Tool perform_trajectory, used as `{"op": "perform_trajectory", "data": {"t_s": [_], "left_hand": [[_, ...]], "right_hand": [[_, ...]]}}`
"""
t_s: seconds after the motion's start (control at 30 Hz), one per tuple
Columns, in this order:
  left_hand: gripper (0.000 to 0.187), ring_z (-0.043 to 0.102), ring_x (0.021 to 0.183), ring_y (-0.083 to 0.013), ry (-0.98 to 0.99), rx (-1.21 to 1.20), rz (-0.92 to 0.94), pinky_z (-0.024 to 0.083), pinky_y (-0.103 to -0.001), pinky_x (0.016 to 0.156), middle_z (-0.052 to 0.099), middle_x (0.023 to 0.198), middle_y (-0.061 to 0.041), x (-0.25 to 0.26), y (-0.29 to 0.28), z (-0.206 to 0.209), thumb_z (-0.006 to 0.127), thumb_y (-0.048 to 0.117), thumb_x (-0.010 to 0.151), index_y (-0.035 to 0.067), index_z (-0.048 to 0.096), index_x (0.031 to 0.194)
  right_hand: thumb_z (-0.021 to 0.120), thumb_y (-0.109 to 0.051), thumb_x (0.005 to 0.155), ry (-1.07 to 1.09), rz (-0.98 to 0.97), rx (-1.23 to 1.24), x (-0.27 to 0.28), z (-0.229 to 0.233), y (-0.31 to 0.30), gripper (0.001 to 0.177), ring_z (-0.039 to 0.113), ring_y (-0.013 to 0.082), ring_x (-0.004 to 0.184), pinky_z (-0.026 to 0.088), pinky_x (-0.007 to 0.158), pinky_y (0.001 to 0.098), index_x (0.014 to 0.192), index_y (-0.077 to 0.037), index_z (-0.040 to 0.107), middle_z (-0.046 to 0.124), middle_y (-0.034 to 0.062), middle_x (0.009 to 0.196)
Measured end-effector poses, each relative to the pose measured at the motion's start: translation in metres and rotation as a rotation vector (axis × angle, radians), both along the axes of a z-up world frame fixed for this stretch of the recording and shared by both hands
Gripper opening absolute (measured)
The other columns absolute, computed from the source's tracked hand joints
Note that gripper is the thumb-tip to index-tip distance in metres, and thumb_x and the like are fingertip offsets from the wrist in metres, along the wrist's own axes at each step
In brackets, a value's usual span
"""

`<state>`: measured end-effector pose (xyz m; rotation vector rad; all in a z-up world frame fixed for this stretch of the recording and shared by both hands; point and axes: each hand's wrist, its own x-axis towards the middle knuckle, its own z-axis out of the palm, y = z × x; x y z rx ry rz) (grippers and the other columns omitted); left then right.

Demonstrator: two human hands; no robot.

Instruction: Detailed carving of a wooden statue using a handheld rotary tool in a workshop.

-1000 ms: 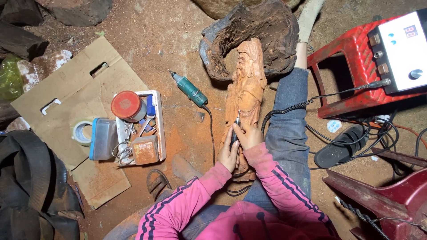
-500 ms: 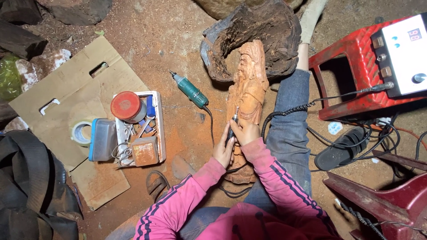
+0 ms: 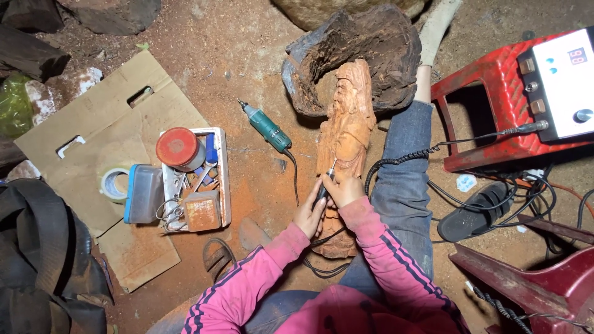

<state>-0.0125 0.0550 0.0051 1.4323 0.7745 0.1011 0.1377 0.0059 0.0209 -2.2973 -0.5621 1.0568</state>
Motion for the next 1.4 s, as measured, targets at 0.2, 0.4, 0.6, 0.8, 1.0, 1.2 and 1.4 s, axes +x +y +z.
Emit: {"op": "perform_trajectory", "data": {"t_s": [0.2, 0.4, 0.6, 0.8, 1.0, 1.2, 1.4], "left_hand": [[0.057, 0.065, 0.044, -0.0232, -0.019, -0.004, -0.059, 0.055, -0.029, 0.033, 0.063, 0.07, -0.011, -0.008, 0.002, -0.022, 0.042, 0.024, 0.108, 0.031, 0.025, 0.161], [0.055, 0.065, 0.043, -0.0216, -0.025, 0.023, -0.04, 0.055, -0.028, 0.033, 0.061, 0.071, -0.009, -0.006, 0.007, -0.025, 0.04, 0.026, 0.108, 0.032, 0.025, 0.161], [0.056, 0.065, 0.044, -0.0227, -0.047, 0.033, -0.129, 0.055, -0.029, 0.034, 0.061, 0.071, -0.009, -0.009, 0.01, -0.023, 0.042, 0.025, 0.108, 0.032, 0.026, 0.161], [0.057, 0.065, 0.044, -0.0217, -0.074, 0.03, -0.069, 0.055, -0.028, 0.034, 0.06, 0.072, -0.009, -0.004, 0.011, -0.013, 0.039, 0.023, 0.109, 0.03, 0.022, 0.162], [0.057, 0.065, 0.046, -0.0216, -0.054, 0.023, -0.118, 0.055, -0.028, 0.036, 0.059, 0.071, -0.009, -0.007, 0.016, -0.028, 0.038, 0.025, 0.109, 0.03, 0.021, 0.163], [0.058, 0.066, 0.044, -0.023, -0.016, 0.057, -0.178, 0.055, -0.029, 0.034, 0.064, 0.064, -0.008, -0.008, 0.007, -0.025, 0.04, 0.029, 0.109, 0.032, 0.019, 0.163], [0.058, 0.066, 0.045, -0.0242, 0.018, 0.093, -0.125, 0.056, -0.029, 0.038, 0.064, 0.06, -0.01, -0.005, -0.001, -0.036, 0.039, 0.03, 0.109, 0.035, 0.02, 0.163]], "right_hand": [[0.059, -0.054, 0.091, -0.014, -0.014, 0.01, 0.001, 0.004, -0.003, 0.044, 0.07, 0.0103, 0.05, 0.055, 0.057, 0.0246, 0.066, -0.018, 0.065, 0.063, -0.0034, 0.042], [0.057, -0.058, 0.093, -0.098, 0.036, -0.016, 0.004, -0.006, 0.0, 0.05, 0.073, 0.0197, 0.063, 0.055, 0.068, 0.0307, 0.071, -0.014, 0.067, 0.067, 0.0015, 0.051], [0.057, -0.055, 0.092, 0.017, -0.034, -0.011, 0.0, -0.015, -0.012, 0.048, 0.066, 0.0106, 0.045, 0.052, 0.051, 0.0229, 0.061, -0.018, 0.064, 0.062, -0.0049, 0.042], [0.056, -0.053, 0.095, 0.037, 0.004, 0.02, 0.001, 0.028, 0.001, 0.047, 0.07, 0.0142, 0.053, 0.055, 0.058, 0.0281, 0.07, -0.015, 0.067, 0.067, -0.0014, 0.049], [0.059, -0.051, 0.093, 0.061, -0.034, 0.02, 0.0, 0.027, 0.003, 0.046, 0.068, 0.0099, 0.05, 0.054, 0.048, 0.0236, 0.067, -0.013, 0.065, 0.067, -0.0014, 0.05], [0.059, -0.05, 0.093, 0.064, -0.055, 0.028, -0.001, -0.012, -0.016, 0.046, 0.067, 0.0115, 0.046, 0.054, 0.047, 0.0242, 0.063, -0.015, 0.066, 0.064, -0.0023, 0.045], [0.064, -0.045, 0.095, 0.032, -0.099, 0.123, -0.002, -0.02, -0.019, 0.043, 0.067, 0.0124, 0.047, 0.054, 0.051, 0.0266, 0.071, -0.011, 0.069, 0.065, 0.001, 0.048]]}}
